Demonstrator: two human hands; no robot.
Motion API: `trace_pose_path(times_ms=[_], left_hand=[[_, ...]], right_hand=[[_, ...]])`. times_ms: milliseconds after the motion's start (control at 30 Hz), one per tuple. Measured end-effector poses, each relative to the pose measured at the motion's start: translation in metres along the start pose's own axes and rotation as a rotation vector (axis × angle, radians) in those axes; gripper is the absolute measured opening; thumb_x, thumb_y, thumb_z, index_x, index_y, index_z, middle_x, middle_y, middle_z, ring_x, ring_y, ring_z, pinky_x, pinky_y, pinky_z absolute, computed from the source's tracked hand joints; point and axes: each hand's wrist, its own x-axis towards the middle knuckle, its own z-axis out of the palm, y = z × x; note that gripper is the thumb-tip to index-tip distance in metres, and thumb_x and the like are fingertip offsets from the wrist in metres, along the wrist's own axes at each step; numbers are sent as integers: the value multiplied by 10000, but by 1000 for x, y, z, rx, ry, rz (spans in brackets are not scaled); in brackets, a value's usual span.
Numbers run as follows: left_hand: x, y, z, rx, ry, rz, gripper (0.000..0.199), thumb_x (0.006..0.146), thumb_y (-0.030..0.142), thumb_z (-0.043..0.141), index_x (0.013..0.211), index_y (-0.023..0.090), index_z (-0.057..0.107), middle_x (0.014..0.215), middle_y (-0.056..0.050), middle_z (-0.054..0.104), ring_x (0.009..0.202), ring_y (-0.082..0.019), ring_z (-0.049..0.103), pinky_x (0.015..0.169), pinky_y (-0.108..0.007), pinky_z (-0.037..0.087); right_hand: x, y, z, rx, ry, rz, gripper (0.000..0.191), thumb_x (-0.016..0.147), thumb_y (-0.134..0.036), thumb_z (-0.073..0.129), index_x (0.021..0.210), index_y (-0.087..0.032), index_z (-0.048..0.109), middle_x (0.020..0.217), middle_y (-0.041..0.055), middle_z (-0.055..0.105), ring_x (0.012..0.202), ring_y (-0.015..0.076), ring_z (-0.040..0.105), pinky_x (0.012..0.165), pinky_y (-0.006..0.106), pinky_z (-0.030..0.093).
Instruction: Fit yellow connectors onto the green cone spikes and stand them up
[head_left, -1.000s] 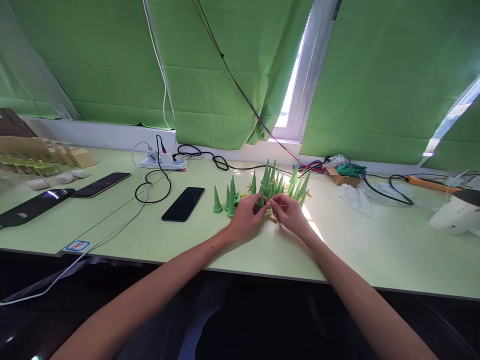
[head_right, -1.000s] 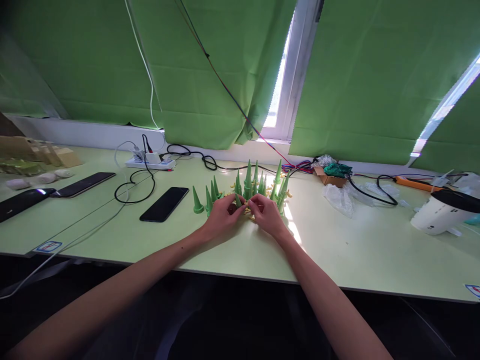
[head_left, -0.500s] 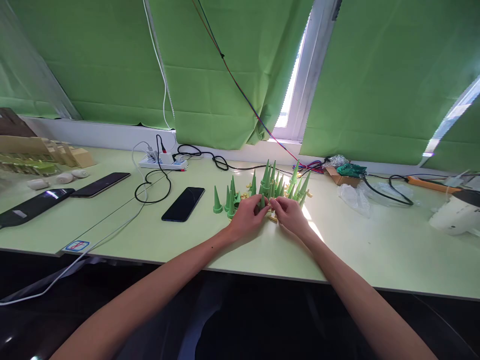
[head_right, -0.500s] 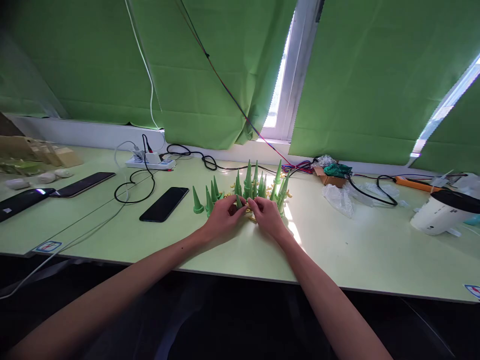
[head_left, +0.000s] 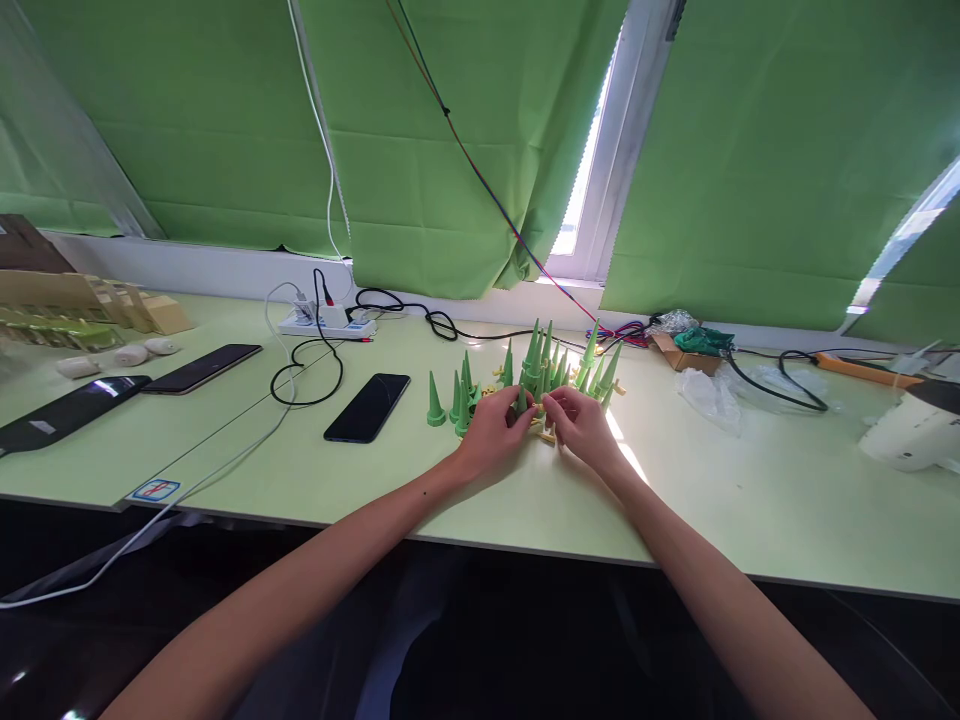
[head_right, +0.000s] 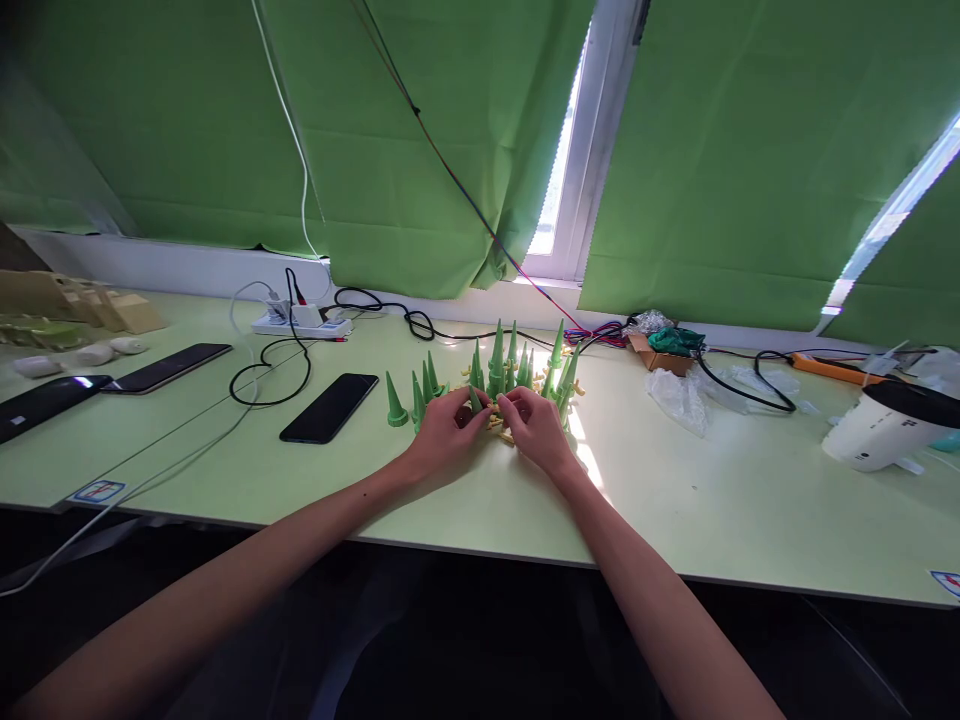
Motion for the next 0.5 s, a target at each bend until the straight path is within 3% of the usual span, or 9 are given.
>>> trace_pose_path(times_ms=[200,500], left_hand=[[0,-1,0,-17,9,-24,205,896,369,574,858,172,616,666,8,607,547,-112,501,530,-244,377],[-1,0,-1,-49,-65,6,259,909,409,560,847,168,632,751,-17,642,546,-103,493,519,-248,393]], right_hand=[[0,0,1,89,-46,-6,328,894,-510,573,860,-185,609,801,54,656,548,143,591,466,268,458],[0,0,1,8,-41,-8,357,912,-512,538,759,-192,587,569,-4,544,490,139,507,484,279,425]])
